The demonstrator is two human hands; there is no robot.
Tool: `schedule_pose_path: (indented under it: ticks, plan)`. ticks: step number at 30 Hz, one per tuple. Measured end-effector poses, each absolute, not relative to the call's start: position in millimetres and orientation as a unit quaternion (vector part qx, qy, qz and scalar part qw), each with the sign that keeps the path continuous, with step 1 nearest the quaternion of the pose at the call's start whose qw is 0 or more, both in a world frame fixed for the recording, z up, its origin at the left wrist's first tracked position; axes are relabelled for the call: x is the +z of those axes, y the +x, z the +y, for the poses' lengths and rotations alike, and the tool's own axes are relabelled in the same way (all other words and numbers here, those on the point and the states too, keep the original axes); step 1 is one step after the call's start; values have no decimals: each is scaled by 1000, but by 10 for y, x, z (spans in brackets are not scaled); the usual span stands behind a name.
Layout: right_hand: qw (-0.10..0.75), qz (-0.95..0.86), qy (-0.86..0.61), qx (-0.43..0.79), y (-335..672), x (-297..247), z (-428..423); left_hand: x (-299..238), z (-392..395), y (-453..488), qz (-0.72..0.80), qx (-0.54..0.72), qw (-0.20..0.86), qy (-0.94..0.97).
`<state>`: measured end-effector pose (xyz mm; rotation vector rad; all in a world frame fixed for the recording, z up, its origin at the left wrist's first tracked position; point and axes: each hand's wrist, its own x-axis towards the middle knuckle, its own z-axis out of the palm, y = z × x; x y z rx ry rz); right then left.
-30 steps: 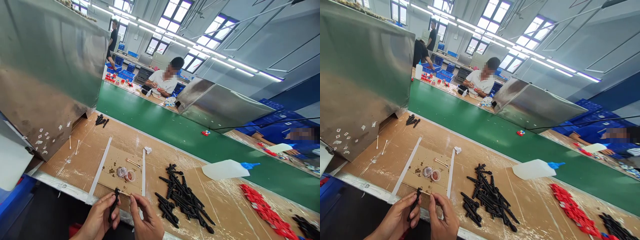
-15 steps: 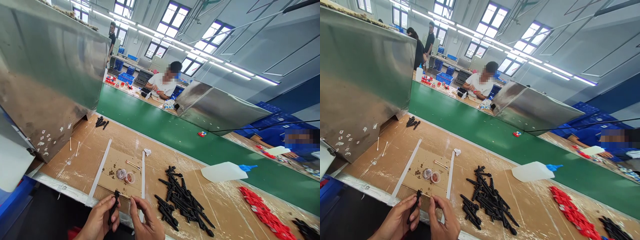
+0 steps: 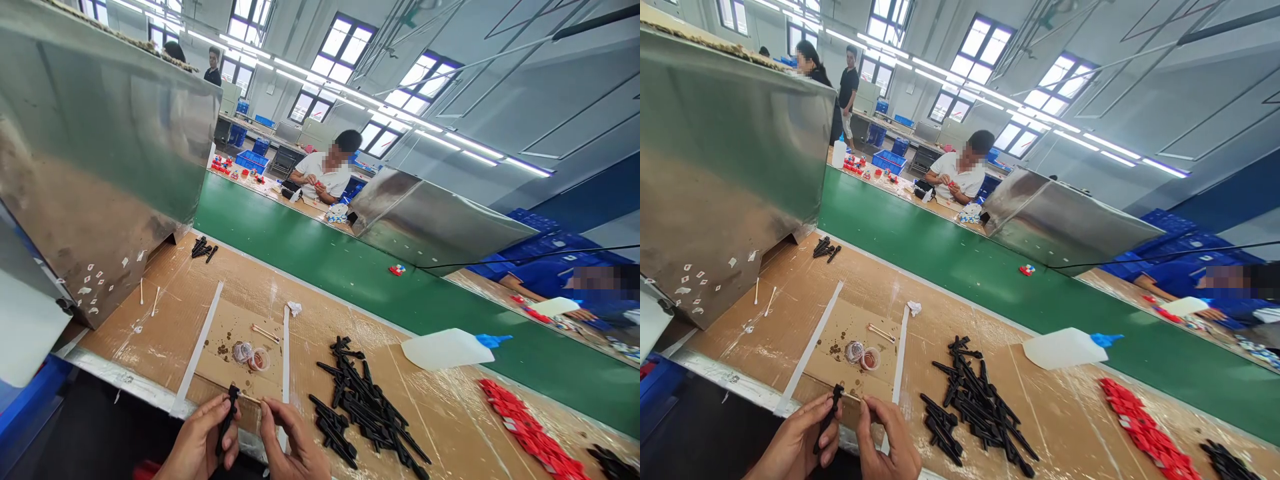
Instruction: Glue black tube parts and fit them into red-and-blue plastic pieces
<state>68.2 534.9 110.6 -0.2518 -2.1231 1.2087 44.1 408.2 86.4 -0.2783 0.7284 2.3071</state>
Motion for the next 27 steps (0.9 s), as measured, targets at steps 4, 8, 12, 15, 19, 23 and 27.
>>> schedule_pose_path:
  ticks: [4, 8, 12, 15, 19, 23, 27]
  plan:
    - [296, -743, -188, 570, 671, 1074, 5383, 855, 4066, 429, 273, 886, 360, -103]
    - [249, -709, -247, 612, 568, 1174, 5535, 875, 4049, 408, 270, 883, 366, -115]
    - [232, -751, -247, 567, 425, 1214, 5712, 913, 4029, 395, 262, 881, 374, -122]
    - [244, -800, -220, 502, 349, 1164, 5779, 952, 4001, 392, 260, 878, 380, -133]
    - [271, -857, -125, 419, 326, 1168, 5789, 1026, 3951, 403, 260, 877, 384, -129]
    - [312, -821, -151, 453, 470, 1181, 5638, 1080, 3943, 454, 243, 878, 401, -93]
    - [237, -742, -159, 607, 745, 997, 5317, 1079, 3944, 565, 210, 883, 411, -89]
